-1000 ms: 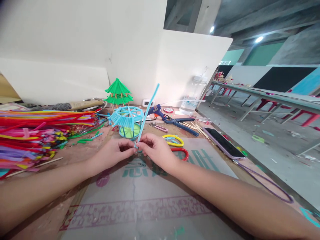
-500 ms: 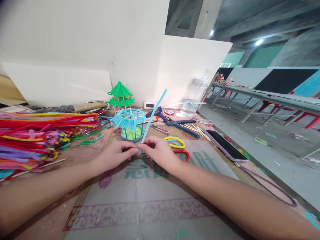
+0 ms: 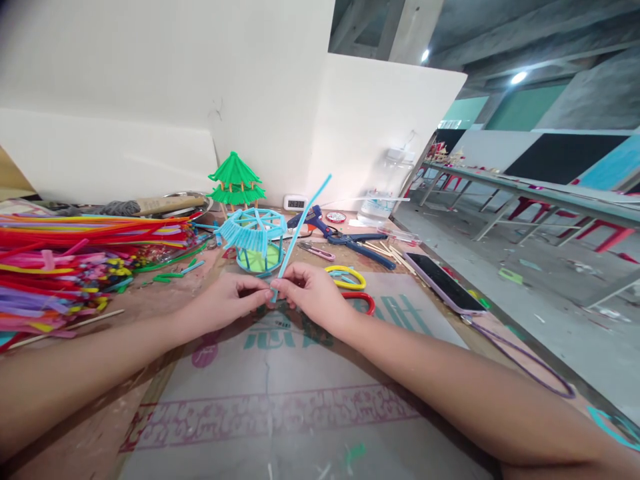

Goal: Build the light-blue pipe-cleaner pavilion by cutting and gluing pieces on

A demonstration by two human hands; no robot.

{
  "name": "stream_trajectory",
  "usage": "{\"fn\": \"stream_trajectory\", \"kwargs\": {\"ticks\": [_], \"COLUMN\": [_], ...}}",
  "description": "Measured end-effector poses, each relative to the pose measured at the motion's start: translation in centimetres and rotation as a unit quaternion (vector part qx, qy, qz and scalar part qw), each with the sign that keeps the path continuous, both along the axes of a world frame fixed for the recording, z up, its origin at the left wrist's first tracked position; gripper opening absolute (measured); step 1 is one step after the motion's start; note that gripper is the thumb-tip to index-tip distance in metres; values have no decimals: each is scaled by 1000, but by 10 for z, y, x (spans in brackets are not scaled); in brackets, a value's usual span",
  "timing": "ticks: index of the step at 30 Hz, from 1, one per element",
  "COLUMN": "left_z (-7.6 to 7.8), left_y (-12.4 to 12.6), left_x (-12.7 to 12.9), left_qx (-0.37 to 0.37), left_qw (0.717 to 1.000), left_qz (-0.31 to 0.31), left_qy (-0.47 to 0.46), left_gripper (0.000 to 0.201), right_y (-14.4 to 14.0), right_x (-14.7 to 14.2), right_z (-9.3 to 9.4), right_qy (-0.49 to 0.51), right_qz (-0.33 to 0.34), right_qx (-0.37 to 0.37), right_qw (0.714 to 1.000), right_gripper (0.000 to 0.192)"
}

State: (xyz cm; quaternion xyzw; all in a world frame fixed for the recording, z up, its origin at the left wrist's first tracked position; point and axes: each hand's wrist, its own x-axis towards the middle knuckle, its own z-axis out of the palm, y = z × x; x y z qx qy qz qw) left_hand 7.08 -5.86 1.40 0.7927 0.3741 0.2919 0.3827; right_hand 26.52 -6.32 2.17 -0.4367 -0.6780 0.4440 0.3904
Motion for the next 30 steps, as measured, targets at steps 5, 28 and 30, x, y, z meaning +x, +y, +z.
{"fn": "stream_trajectory", "kwargs": {"ticks": [5, 28, 30], "left_z": [0, 1, 1], "left_y": [-1, -1, 1], "left_x": [-1, -2, -3], "left_qx": [14, -12, -32], "left_qw": [1000, 1000, 999], "left_qz": [-4, 1, -1], "left_qy": [9, -7, -11], "left_gripper": [31, 34, 36], "right_y": [0, -3, -3], "right_x": [1, 2, 1], "right_z": [0, 1, 1], "right_qy": [-5, -83, -78], "right_qz": [2, -20, -27], "right_qx": [11, 79, 85], "right_qw": [1000, 993, 993], "right_gripper": [33, 30, 32]}}
